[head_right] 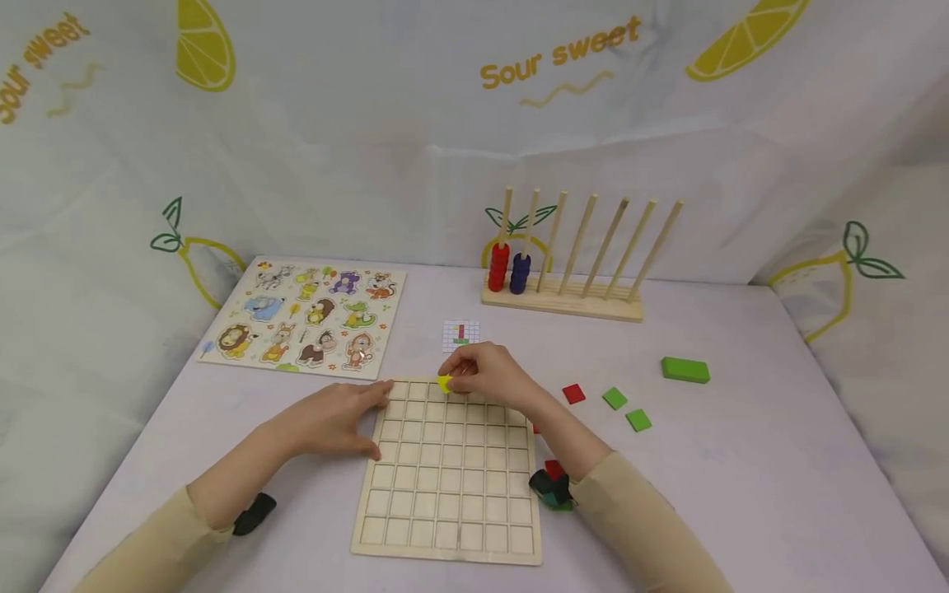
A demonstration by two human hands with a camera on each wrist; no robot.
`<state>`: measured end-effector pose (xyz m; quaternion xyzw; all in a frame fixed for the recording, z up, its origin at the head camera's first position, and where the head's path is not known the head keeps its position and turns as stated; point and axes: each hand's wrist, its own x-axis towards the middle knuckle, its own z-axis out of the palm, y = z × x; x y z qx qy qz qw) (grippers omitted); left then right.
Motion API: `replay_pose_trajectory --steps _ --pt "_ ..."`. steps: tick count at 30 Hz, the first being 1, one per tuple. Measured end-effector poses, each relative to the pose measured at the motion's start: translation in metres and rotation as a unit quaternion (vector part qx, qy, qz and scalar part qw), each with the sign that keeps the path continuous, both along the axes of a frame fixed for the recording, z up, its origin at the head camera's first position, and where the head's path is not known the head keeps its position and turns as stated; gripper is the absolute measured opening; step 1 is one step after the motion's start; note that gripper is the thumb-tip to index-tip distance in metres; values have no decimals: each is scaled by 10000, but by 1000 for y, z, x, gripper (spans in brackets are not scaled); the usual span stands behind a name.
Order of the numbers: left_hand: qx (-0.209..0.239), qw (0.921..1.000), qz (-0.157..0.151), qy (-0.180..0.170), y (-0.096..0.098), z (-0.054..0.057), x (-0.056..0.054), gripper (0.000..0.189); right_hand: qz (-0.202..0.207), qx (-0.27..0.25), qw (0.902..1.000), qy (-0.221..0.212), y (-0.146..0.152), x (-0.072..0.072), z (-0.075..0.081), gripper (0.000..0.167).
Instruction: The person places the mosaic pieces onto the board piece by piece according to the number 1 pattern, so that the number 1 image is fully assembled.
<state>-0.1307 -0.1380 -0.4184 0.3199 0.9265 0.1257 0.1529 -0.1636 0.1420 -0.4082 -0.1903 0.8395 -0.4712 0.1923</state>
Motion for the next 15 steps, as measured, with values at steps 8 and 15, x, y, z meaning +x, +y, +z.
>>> replay_pose_trajectory --steps 8,15 --pt "73 10000 39 56 -6 -4 1 90 365 407 9982 243 -11 2 -5 14" --pt "220 9996 -67 153 -7 -5 0 92 623 561 9956 416 -17 6 -9 10"
